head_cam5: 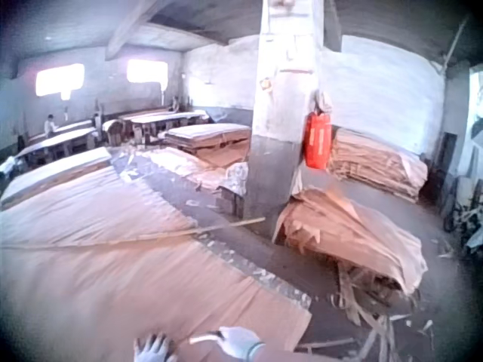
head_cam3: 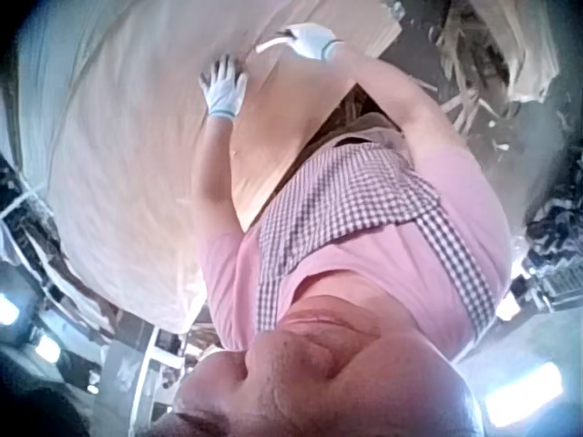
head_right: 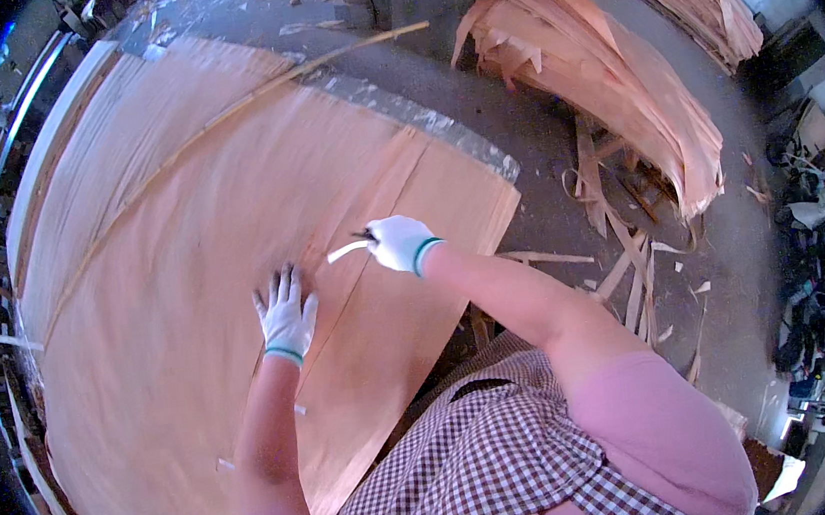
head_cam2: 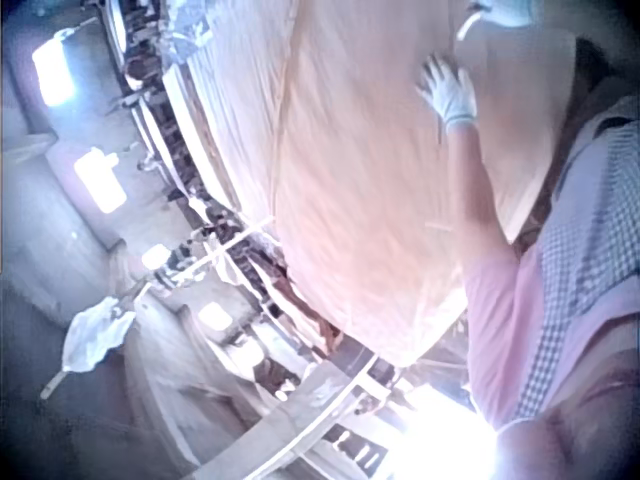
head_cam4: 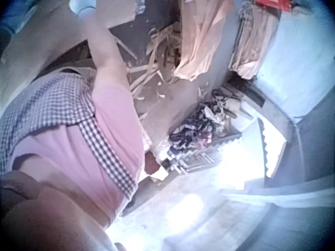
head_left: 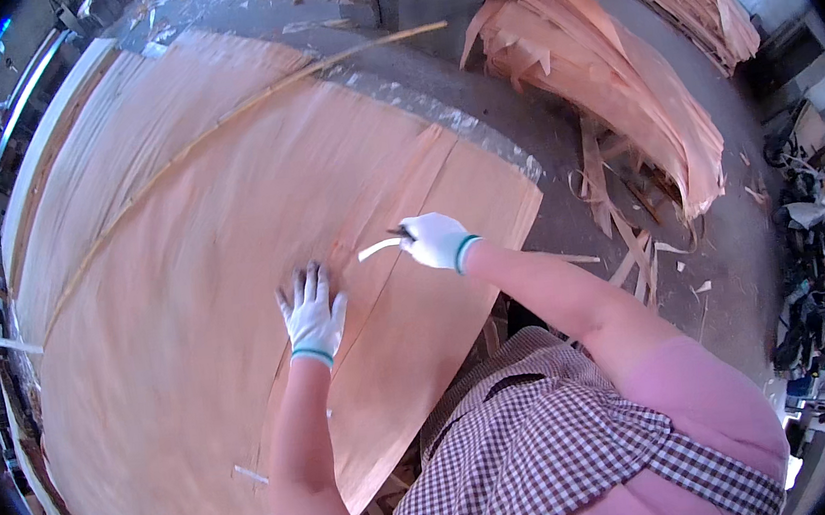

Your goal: The person cuts wood veneer sheets using a utility knife and a thin bamboo stick as a guide, then moves the cut pieces aside.

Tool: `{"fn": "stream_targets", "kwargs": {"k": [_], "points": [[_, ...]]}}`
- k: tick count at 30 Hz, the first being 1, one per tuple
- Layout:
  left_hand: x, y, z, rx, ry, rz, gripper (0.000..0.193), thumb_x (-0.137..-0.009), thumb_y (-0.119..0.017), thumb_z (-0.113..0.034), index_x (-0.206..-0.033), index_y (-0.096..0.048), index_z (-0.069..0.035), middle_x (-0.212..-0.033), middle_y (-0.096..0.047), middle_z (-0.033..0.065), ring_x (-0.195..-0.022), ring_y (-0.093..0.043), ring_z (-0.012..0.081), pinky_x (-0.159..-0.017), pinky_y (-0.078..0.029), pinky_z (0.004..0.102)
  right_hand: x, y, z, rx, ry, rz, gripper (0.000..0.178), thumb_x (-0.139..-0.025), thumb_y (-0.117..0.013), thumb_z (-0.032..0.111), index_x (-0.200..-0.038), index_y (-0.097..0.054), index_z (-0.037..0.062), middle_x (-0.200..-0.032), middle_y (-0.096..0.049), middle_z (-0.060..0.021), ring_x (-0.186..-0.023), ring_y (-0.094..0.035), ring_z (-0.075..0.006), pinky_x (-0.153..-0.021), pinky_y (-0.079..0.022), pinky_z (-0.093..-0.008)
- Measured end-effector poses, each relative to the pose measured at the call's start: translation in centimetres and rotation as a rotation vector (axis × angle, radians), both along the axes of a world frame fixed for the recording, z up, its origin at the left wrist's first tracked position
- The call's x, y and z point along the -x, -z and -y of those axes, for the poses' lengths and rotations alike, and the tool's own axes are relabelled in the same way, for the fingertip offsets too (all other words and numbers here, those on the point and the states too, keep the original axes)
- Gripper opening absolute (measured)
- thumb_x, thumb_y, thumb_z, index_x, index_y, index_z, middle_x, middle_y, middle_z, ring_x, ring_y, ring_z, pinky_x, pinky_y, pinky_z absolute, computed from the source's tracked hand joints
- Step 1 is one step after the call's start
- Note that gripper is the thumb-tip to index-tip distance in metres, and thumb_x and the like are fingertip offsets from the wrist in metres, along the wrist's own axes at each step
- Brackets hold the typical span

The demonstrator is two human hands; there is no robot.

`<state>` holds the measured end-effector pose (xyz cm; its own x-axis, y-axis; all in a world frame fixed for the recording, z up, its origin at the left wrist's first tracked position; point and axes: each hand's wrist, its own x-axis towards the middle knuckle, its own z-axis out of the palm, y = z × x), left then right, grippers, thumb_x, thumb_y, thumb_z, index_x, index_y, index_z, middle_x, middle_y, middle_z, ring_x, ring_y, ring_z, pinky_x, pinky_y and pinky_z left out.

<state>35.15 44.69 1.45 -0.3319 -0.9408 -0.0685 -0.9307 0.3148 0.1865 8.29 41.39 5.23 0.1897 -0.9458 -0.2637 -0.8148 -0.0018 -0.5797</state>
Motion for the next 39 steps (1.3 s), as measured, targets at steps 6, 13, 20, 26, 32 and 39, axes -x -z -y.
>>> {"fn": "stream_targets", "kwargs": {"k": [6, 13, 20, 26, 32, 39], "points": [[5.3, -2.0, 0.1, 0.084, -0.202, -0.189, 0.042, -0.089, -0.056, -0.029, -0.124, -0.057, -0.006, -0.127, -0.055, 0.0097, -0.124, -0.044, 0.0299, -0.105, -0.028, 0.0510, 11.7, -1.0, 3.5, -0.239, 0.005, 0.565, 0.021, -0.089, -0.057, 0.024, -0.082, -0.060, 0.0043, -0.069, -0.058, -0.0038, -0.064, -0.051, -0.0129, -0.062, -0.043, -0.0299], [26.3, -6.1, -0.9, -0.265, -0.922, -1.690, 0.018, -0.092, -0.059, -0.013, -0.105, -0.065, -0.001, -0.083, -0.062, 0.0031, -0.063, -0.056, 0.0096, -0.056, -0.047, 0.0235, 15.0, -1.8, 5.0, -0.728, -0.378, 0.771, 0.019, -0.088, -0.063, 0.022, -0.086, -0.062, 0.0028, -0.070, -0.055, 0.0016, -0.064, -0.049, -0.0087, -0.059, -0.041, -0.0266], [29.7, -7.5, -3.3, 0.087, -1.198, -1.828, 0.019, -0.092, -0.059, -0.011, -0.104, -0.064, 0.003, -0.080, -0.063, 0.0065, -0.060, -0.058, 0.0134, -0.054, -0.052, 0.0258, 21.0, -3.3, 8.6, -0.881, -0.573, 0.640, 0.016, -0.088, -0.064, 0.020, -0.091, -0.066, 0.0040, -0.073, -0.059, 0.0023, -0.062, -0.047, -0.0080, -0.057, -0.039, -0.0240], [34.5, -6.9, -4.0, 0.227, -1.114, -1.691, 0.023, -0.090, -0.062, -0.012, -0.108, -0.065, 0.003, -0.093, -0.067, 0.0109, -0.068, -0.064, 0.0165, -0.060, -0.056, 0.0300, 25.9, -3.9, 12.3, -0.861, -0.656, 0.515, 0.016, -0.084, -0.068, 0.022, -0.087, -0.068, 0.0060, -0.071, -0.061, 0.0005, -0.063, -0.051, -0.0076, -0.055, -0.040, -0.0254], [41.4, -5.6, -4.2, 0.305, -1.100, -1.768, 0.021, -0.091, -0.061, -0.011, -0.105, -0.066, 0.003, -0.095, -0.066, 0.0104, -0.073, -0.064, 0.0164, -0.062, -0.056, 0.0304, 32.3, -3.3, 16.2, -0.665, -0.909, 0.366, 0.023, -0.078, -0.068, 0.015, -0.094, -0.066, -0.0015, -0.085, -0.069, -0.0102, -0.077, -0.062, -0.0192, -0.073, -0.048, -0.0346], [47.3, -5.6, 2.1, 0.454, -1.365, -1.789, 0.058, -0.099, -0.043, -0.022, -0.148, -0.016, -0.011, -0.126, -0.051, 0.0162, -0.078, -0.061, 0.0166, -0.070, -0.054, 0.0322, 35.1, -2.3, 27.9, -0.337, -0.799, 0.216, 0.019, -0.082, -0.059, 0.016, -0.093, -0.062, -0.0003, -0.084, -0.066, -0.0170, -0.075, -0.064, -0.0256, -0.068, -0.049, -0.0371]]}}
